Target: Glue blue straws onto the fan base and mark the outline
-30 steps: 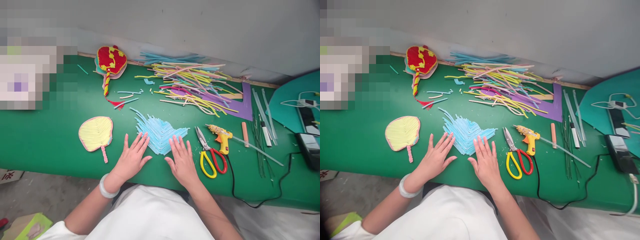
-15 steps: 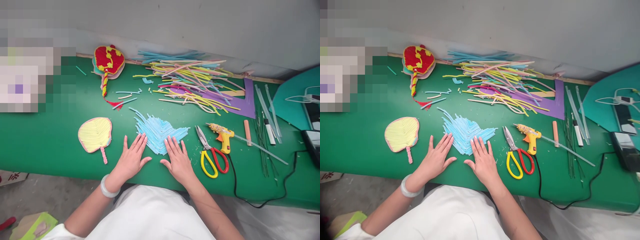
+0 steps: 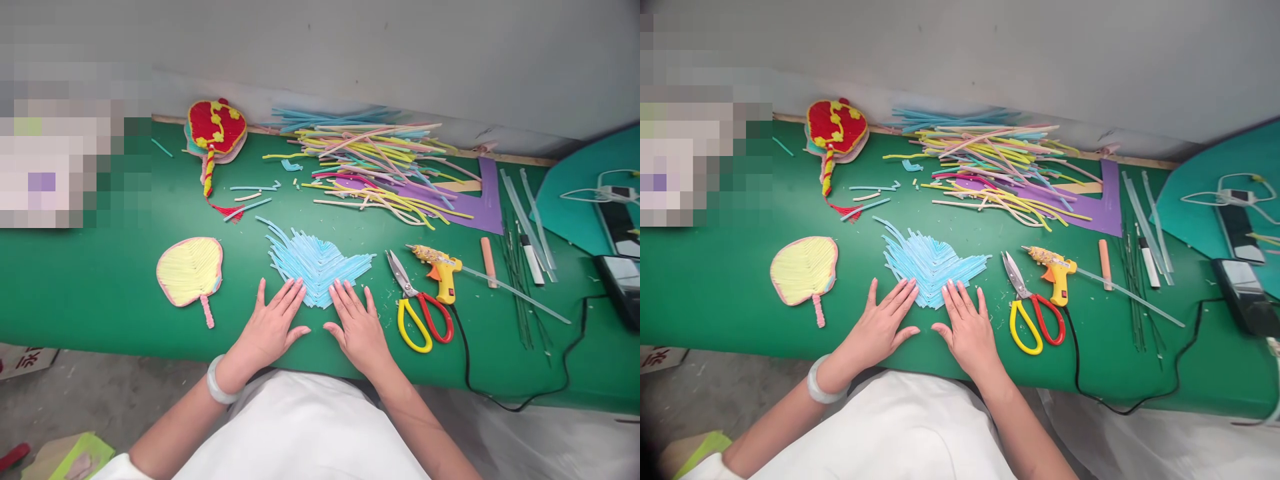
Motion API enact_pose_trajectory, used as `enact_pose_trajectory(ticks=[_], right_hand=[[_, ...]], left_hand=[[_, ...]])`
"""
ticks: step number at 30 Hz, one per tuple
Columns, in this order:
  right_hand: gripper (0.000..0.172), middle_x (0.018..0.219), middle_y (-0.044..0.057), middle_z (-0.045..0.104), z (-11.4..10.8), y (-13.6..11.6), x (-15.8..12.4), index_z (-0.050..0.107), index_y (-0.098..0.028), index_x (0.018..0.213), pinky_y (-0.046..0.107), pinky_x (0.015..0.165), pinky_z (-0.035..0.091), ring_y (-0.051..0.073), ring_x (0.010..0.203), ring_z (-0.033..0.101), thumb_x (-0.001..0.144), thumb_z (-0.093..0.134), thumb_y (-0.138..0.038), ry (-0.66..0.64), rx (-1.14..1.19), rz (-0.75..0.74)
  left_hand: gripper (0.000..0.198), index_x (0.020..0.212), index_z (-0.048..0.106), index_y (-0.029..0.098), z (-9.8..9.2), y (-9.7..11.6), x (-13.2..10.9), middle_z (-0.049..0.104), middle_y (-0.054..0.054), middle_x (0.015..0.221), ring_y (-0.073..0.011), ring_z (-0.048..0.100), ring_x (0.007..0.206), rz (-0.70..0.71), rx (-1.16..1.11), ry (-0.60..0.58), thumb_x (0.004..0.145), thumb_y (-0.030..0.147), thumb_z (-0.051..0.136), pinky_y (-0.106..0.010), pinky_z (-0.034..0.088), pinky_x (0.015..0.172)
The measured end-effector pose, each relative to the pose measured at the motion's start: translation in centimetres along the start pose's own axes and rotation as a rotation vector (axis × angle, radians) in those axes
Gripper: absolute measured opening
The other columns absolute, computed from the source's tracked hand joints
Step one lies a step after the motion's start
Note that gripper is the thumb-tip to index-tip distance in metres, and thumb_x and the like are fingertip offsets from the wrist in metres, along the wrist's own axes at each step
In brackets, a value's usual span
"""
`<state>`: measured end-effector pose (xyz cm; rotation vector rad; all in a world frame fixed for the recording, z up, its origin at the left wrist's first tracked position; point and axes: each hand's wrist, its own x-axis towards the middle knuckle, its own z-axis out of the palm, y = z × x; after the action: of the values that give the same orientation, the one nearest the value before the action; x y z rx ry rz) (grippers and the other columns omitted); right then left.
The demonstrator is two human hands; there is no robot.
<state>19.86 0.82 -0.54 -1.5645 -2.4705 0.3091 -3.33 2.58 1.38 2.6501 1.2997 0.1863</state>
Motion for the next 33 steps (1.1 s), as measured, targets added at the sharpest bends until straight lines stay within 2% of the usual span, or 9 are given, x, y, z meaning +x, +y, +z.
enact_pose_trajectory(ticks=[8, 16, 19, 21, 23, 25, 27, 29, 33], right_hand=[[0.075, 0.162, 0.008, 0.028, -0.4, -0.1, 0.7, -0.007, -0.022, 0.159, 0.057, 0.121, 0.012, 0.026, 0.152, 0.021, 0.102, 0.031, -0.054, 0.052, -0.013, 0.014], [0.071, 0.16, 0.008, 0.034, 0.7, -0.3, 1.2, 0.004, -0.022, 0.16, 0.057, 0.12, 0.015, 0.027, 0.15, 0.027, 0.103, 0.036, -0.049, 0.069, -0.024, -0.039], [0.067, 0.159, 0.01, 0.036, 0.9, 0.0, 0.8, 0.011, -0.023, 0.16, 0.056, 0.12, 0.018, 0.028, 0.149, 0.027, 0.103, 0.038, -0.046, 0.171, 0.048, -0.015], [0.061, 0.157, 0.011, 0.039, 0.9, 0.2, 0.4, 0.018, -0.024, 0.159, 0.056, 0.12, 0.021, 0.027, 0.148, 0.03, 0.104, 0.037, -0.04, 0.268, 0.124, 0.022], [0.054, 0.153, 0.011, 0.043, 0.9, 0.4, 0.2, 0.025, -0.026, 0.156, 0.057, 0.119, 0.025, 0.026, 0.146, 0.035, 0.104, 0.037, -0.034, 0.354, 0.199, 0.067], [0.049, 0.15, 0.011, 0.046, 1.0, 0.5, 0.1, 0.032, -0.027, 0.153, 0.058, 0.118, 0.028, 0.025, 0.143, 0.038, 0.104, 0.038, -0.029, 0.411, 0.256, 0.105], [0.046, 0.148, 0.011, 0.048, 1.1, 0.6, 0.1, 0.038, -0.028, 0.149, 0.058, 0.116, 0.031, 0.025, 0.141, 0.041, 0.104, 0.039, -0.027, 0.447, 0.291, 0.127], [0.043, 0.145, 0.011, 0.051, 1.1, 0.6, 0.1, 0.043, -0.027, 0.146, 0.058, 0.115, 0.033, 0.025, 0.139, 0.043, 0.103, 0.04, -0.027, 0.473, 0.31, 0.137], [0.039, 0.142, 0.011, 0.054, 1.1, 0.6, 0.2, 0.048, -0.026, 0.141, 0.058, 0.112, 0.036, 0.026, 0.136, 0.046, 0.103, 0.041, -0.027, 0.514, 0.325, 0.168]], left_hand=[[0.073, 0.158, 0.02, 0.015, 0.1, 0.8, 0.8, 0.032, -0.017, 0.159, -0.0338, 0.025, 0.15, -0.039, -0.006, 0.042, 0.098, 0.048, 0.046, -0.068, 0.007, 0.119], [0.07, 0.155, 0.025, 0.012, 0.5, 1.2, 1.6, 0.032, -0.015, 0.16, -0.0318, 0.028, 0.149, -0.022, 0.011, 0.014, 0.099, 0.049, 0.044, -0.066, 0.005, 0.12], [0.067, 0.153, 0.029, 0.012, -0.1, 0.8, 1.5, 0.044, -0.017, 0.154, -0.0301, 0.034, 0.146, -0.01, -0.052, 0.129, 0.099, 0.048, 0.047, -0.063, 0.011, 0.121], [0.05, 0.141, 0.044, 0.014, -0.9, -0.1, 1.7, 0.06, -0.016, 0.137, -0.0266, 0.05, 0.133, -0.063, -0.122, 0.294, 0.099, 0.041, 0.049, -0.058, 0.022, 0.12], [0.023, 0.115, 0.059, 0.019, -2.1, -1.7, 2.1, 0.07, -0.009, 0.108, -0.0216, 0.063, 0.108, -0.169, -0.181, 0.464, 0.1, 0.033, 0.05, -0.049, 0.039, 0.111], [0.015, 0.093, 0.06, 0.02, -3.5, -4.3, 3.1, 0.067, -0.005, 0.088, -0.0208, 0.062, 0.089, -0.274, -0.163, 0.511, 0.099, 0.031, 0.052, -0.041, 0.049, 0.091], [0.015, 0.087, 0.059, 0.019, -4.8, -7.6, 4.7, 0.066, -0.005, 0.085, -0.0211, 0.06, 0.085, -0.346, -0.1, 0.448, 0.097, 0.031, 0.055, -0.038, 0.047, 0.082], [0.012, 0.087, 0.059, 0.019, -5.7, -11.2, 6.8, 0.067, -0.005, 0.089, -0.0211, 0.061, 0.088, -0.46, -0.011, 0.363, 0.096, 0.027, 0.056, -0.036, 0.044, 0.084], [0.016, 0.079, 0.06, 0.019, -5.4, -17.0, 10.9, 0.068, -0.009, 0.089, -0.0254, 0.06, 0.09, -0.558, 0.062, 0.329, 0.093, 0.023, 0.055, -0.04, 0.04, 0.086]])
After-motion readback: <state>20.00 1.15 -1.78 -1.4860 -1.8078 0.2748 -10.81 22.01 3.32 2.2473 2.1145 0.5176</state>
